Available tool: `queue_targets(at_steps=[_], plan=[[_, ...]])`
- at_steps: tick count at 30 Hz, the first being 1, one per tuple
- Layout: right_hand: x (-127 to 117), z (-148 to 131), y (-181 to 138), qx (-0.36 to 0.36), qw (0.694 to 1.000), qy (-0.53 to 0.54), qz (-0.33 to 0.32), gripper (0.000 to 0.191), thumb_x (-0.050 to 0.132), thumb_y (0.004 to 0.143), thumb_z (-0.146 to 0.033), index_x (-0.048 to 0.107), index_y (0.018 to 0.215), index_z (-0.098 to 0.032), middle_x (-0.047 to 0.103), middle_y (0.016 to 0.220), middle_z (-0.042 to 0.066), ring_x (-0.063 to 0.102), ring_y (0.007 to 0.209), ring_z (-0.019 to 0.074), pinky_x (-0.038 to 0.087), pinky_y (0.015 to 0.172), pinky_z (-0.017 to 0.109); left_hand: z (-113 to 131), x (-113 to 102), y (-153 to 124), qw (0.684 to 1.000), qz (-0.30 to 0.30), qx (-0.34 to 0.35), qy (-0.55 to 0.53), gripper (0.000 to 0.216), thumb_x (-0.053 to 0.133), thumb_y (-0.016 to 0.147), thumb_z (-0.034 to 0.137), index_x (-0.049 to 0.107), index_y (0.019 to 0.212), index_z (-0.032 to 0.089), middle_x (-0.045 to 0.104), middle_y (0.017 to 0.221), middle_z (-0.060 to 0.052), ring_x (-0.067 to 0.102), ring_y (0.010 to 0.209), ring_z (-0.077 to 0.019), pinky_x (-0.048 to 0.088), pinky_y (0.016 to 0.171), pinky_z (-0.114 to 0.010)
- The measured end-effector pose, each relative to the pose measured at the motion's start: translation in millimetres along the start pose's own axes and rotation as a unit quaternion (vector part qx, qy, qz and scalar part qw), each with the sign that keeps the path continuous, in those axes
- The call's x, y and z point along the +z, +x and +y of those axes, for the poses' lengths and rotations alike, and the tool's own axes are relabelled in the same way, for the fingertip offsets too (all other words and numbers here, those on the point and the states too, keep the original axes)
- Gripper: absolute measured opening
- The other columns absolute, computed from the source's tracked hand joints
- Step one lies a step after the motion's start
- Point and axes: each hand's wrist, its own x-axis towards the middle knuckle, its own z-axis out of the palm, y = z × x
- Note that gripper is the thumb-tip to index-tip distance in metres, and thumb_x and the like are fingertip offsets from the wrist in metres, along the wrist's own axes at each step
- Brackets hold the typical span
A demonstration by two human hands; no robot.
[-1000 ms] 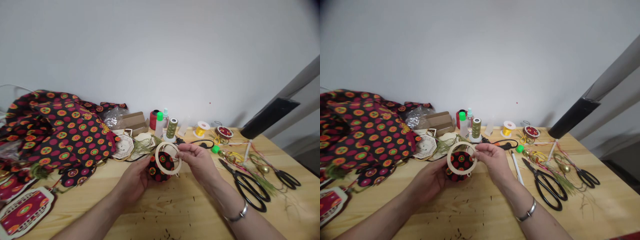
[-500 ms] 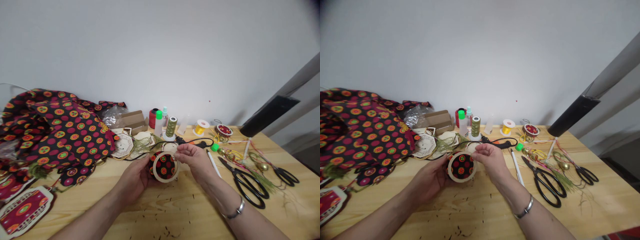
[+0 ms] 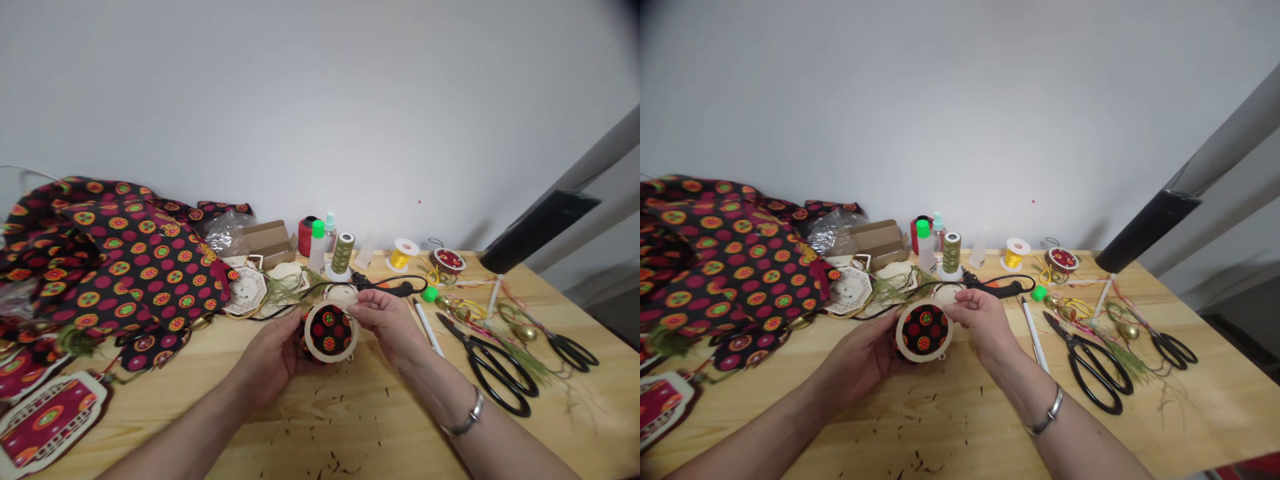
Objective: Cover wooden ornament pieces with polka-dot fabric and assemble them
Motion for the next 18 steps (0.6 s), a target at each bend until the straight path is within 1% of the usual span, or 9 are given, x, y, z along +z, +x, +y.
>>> queue_targets(at_steps=[6,10,14,18], plan=[[2.7,-2.7,-1.9,0.005,1.0,0.002,0.021,0.035,0.083,0.043,-0.02,0.059,0.067,-0.015,0.061,0.054,-0.004,0.051,0.052,0.0082,0.034,0.054,0.022,0.1,-0.8,-0.5,1.0,-0.009,0.003,0.005,0.032,0.049,0.086,0.032,0.063,0.107,0.012,0.068,0.102,-0.015,0.064,0.084,-0.0271,0.053,0.074,-0.052],[2.0,-2.7,-1.3,-0.001,1.0,0.002,0.02,0.035,0.083,0.044,-0.022,0.058,0.067,-0.015,0.061,0.056,-0.003,0.051,0.052,0.0086,0.033,0.054,0.022,-1.6,-2.8,-0.7,1.0,-0.016,0.011,0.0,0.031,0.049,0.086,0.031,0.064,0.106,0.012,0.069,0.099,-0.014,0.065,0.08,-0.0245,0.056,0.07,-0.045],[1.0,-2.3,-0.3,-0.001,1.0,-0.003,0.023,0.035,0.083,0.044,-0.023,0.058,0.068,-0.016,0.06,0.056,-0.003,0.051,0.053,0.0094,0.033,0.053,0.023,-2.1,-3.7,0.4,1.0,-0.019,0.015,-0.011,0.029,0.049,0.086,0.03,0.065,0.104,0.013,0.07,0.097,-0.013,0.066,0.078,-0.0221,0.056,0.07,-0.041],[1.3,-2.6,-0.9,0.003,1.0,-0.005,0.016,0.034,0.082,0.045,-0.024,0.057,0.067,-0.016,0.06,0.057,-0.004,0.051,0.053,0.0101,0.033,0.054,0.024,-1.4,-3.1,0.6,0.999,-0.024,0.011,-0.018,0.03,0.05,0.086,0.03,0.065,0.105,0.013,0.07,0.098,-0.013,0.066,0.08,-0.0238,0.056,0.07,-0.044]])
